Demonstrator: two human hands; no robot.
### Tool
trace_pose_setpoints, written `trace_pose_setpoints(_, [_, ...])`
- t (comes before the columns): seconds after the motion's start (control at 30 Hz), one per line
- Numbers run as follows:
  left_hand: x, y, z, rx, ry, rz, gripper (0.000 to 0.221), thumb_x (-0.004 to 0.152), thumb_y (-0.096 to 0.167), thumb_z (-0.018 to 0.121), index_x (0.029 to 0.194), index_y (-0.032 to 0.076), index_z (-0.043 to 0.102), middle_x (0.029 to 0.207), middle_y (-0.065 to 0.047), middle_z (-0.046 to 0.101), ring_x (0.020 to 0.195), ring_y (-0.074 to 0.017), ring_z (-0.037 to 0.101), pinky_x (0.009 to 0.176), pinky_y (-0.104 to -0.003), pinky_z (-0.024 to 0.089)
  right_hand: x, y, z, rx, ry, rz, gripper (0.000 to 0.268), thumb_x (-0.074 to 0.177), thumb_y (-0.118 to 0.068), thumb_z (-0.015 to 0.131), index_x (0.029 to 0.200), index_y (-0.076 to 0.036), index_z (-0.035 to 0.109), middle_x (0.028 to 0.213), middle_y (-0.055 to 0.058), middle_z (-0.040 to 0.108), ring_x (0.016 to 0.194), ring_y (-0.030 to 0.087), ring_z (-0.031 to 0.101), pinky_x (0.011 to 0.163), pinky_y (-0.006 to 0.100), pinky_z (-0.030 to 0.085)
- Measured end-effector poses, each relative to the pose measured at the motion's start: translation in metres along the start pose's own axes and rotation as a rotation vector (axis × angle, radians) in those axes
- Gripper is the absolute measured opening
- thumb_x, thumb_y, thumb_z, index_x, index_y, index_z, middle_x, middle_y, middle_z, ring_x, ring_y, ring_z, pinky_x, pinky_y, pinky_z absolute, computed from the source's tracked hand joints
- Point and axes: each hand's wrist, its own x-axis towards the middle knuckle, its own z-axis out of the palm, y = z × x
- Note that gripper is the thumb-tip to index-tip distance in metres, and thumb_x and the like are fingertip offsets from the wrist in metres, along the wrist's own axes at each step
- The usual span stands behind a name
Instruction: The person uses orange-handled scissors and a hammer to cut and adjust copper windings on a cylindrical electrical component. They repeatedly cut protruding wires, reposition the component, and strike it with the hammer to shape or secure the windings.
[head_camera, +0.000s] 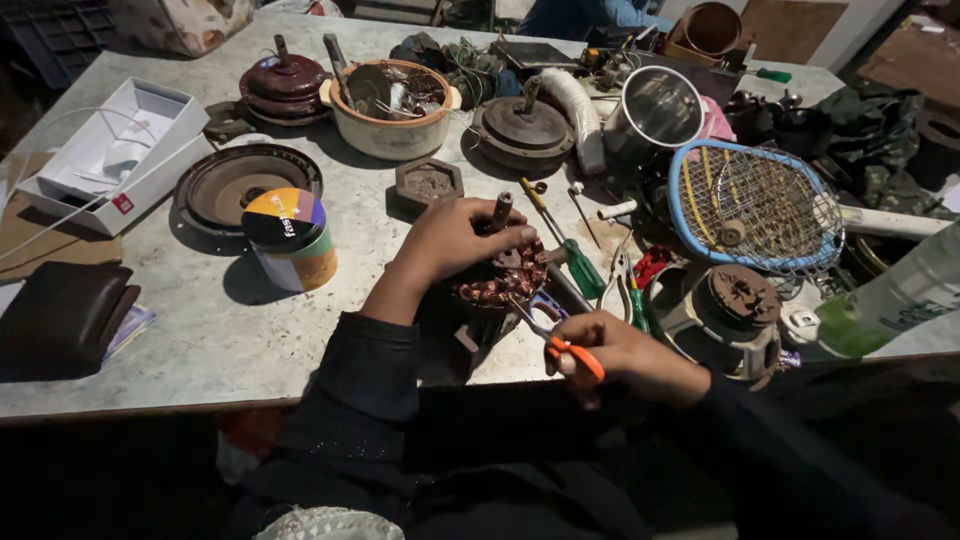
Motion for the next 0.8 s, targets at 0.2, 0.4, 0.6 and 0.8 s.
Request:
trace_pose_setpoints(0.2, [-0.001, 0.002, -0.002, -0.006, 0.01, 0.012, 0.053, 0.074, 0.063, 0.076, 0.102, 0.018, 0.083, 0.089, -0.007, 0.081, 0.087, -0.0209, 0.079, 0.082, -0.033, 0.057, 0.009, 0.026, -0.029, 0.002, -0.05, -0.114, 0.044, 0.08, -0.039, 0.081, 0.096, 0.001, 0.071, 0.063, 0.003, 0.06, 0.051, 0.011, 0.057, 0.047, 0.027, 0.046])
trace_pose_setpoints(0.4, [-0.002, 0.001, -0.001, 0.023, 0.015, 0.029, 0.053, 0.074, 0.063, 0.076, 0.1, 0.018, 0.083, 0.089, -0.007, 0.081, 0.087, -0.022, 0.079, 0.081, -0.033, 0.057, 0.019, 0.066, -0.061, 0.087, -0.134, -0.244, 0.063, 0.082, -0.057, 0.083, 0.097, 0.003, 0.072, 0.071, 0.001, 0.06, 0.06, 0.011, 0.056, 0.051, 0.026, 0.042])
trace_pose_setpoints(0.6, [-0.002, 0.002, -0.001, 0.005, 0.011, 0.031, 0.053, 0.073, 0.065, 0.076, 0.1, 0.019, 0.083, 0.091, -0.006, 0.081, 0.088, -0.0219, 0.078, 0.081, -0.032, 0.057, 0.027, 0.079, -0.068, 0.128, -0.11, -0.231, 0.071, 0.074, -0.064, 0.084, 0.098, 0.001, 0.069, 0.072, 0.005, 0.061, 0.057, 0.014, 0.057, 0.048, 0.028, 0.043])
trace_pose_setpoints(0.8, [-0.005, 0.006, -0.001, -0.021, -0.005, -0.033, 0.052, 0.073, 0.064, 0.076, 0.102, 0.021, 0.082, 0.092, -0.004, 0.081, 0.089, -0.0203, 0.079, 0.08, -0.032, 0.057, 0.023, 0.078, -0.058, 0.082, -0.078, -0.228, 0.074, 0.074, -0.066, 0.082, 0.102, 0.002, 0.072, 0.072, 0.006, 0.064, 0.057, 0.013, 0.059, 0.049, 0.028, 0.046])
